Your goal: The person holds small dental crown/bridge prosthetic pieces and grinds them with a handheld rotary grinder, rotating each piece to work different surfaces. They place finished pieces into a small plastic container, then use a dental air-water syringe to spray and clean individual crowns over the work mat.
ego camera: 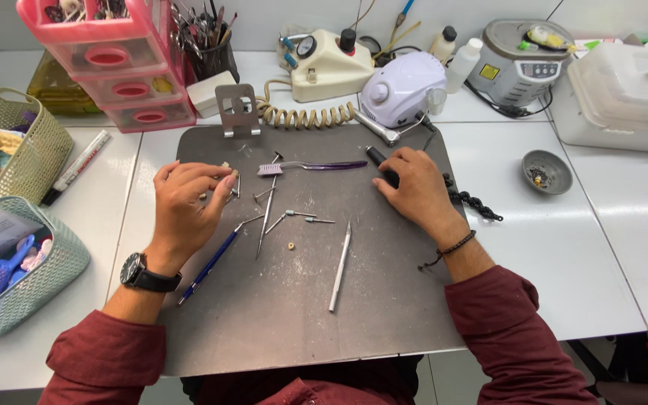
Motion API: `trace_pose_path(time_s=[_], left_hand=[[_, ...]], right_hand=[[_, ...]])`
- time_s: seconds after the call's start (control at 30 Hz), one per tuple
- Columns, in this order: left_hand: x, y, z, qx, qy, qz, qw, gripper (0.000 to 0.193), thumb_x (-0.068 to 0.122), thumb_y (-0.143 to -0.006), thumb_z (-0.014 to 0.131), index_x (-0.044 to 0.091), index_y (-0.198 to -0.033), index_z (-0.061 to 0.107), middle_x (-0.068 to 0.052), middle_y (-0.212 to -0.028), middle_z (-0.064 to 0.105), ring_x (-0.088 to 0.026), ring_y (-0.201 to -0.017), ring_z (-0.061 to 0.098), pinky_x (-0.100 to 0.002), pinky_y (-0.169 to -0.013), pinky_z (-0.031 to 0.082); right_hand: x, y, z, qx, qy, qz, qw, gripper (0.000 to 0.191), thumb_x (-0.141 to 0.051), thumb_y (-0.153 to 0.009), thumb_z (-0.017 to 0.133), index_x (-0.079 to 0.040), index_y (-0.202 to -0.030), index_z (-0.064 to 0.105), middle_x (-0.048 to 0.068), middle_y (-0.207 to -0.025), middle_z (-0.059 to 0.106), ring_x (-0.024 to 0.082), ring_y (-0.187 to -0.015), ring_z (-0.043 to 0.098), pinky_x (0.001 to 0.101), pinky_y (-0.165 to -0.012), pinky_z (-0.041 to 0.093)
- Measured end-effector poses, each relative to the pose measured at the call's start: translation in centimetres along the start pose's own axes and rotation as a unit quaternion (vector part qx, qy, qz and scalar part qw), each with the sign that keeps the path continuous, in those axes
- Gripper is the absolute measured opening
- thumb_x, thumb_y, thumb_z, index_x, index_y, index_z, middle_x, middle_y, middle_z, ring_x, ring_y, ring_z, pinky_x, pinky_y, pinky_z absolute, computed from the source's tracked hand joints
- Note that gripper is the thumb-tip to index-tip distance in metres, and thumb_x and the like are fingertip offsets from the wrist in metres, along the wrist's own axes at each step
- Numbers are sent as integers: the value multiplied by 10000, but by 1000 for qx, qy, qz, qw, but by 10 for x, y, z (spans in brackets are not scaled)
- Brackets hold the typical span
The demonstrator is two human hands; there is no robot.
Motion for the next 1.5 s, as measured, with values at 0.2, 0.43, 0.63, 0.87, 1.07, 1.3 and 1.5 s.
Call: trace_pose_path(time_s=[0.2,0.43,0.63,0.87,1.07,1.3,1.5], left_hand=[[-5,6,-8,1,12,9,1000,147,167,-959,759,118,-827,717,24,-1071,773,-169,-1053,685,-456,-1111,366],[-12,14,-9,17,13,22,1000,77,155,-909,791,115,-912,725,1,-1120,750,-186,-1083,677,-477,-1117,355],[-25,12,-9,11,18,16,1000,83,152,-882,792,112,-919,730,-3,-1100,749,-197,-1057,673,-477,-1093,356],[-39,2,-10,-6,24,4,1000,88,152,-869,801,121,-912,731,12,-1082,749,-171,-1018,687,-493,-1077,364],[-49,-4,-10,-21,31,5,999,112,159,-853,804,117,-918,723,0,-1090,747,-182,-1017,683,-519,-1073,369],[-51,-5,-9,-30,34,-7,999,97,157,-850,804,123,-905,732,0,-1068,748,-184,-1017,683,-528,-1073,369],[-51,-6,-11,-23,33,-9,999,97,155,-849,806,116,-907,739,10,-1044,754,-177,-1004,685,-527,-1080,361]], right_hand=[[-13,-11,-8,-5,-5,27,1000,236,-257,-813,850,-80,-951,778,84,-970,728,285,-905,689,427,-787,567],[-18,-115,-25,-70,-48,43,995,233,-290,-879,807,-77,-973,787,82,-900,778,243,-782,756,368,-738,592],[-53,-223,-24,15,-16,-23,999,210,-268,-907,803,-68,-967,782,109,-900,764,279,-818,738,406,-772,597],[-110,-307,5,-26,67,-31,997,114,-200,-928,757,-137,-1007,810,103,-957,773,333,-905,716,479,-839,572],[-134,-343,26,-163,110,45,980,301,-106,-788,782,-207,-1071,802,102,-1121,736,314,-1000,699,444,-896,585],[-129,-356,47,-128,253,-40,958,169,-118,-892,701,-86,-1048,756,167,-1146,694,359,-1094,644,537,-890,548],[-102,-344,21,-39,152,-56,986,204,-120,-1058,583,-33,-1241,558,239,-1028,698,430,-990,644,577,-894,516]])
Point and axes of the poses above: each hand's wrist, its own y-axis away from the middle knuckle, its own z-axis out of the palm, x = y × z, the point moved 1 cm from there along -y, towards the middle knuckle
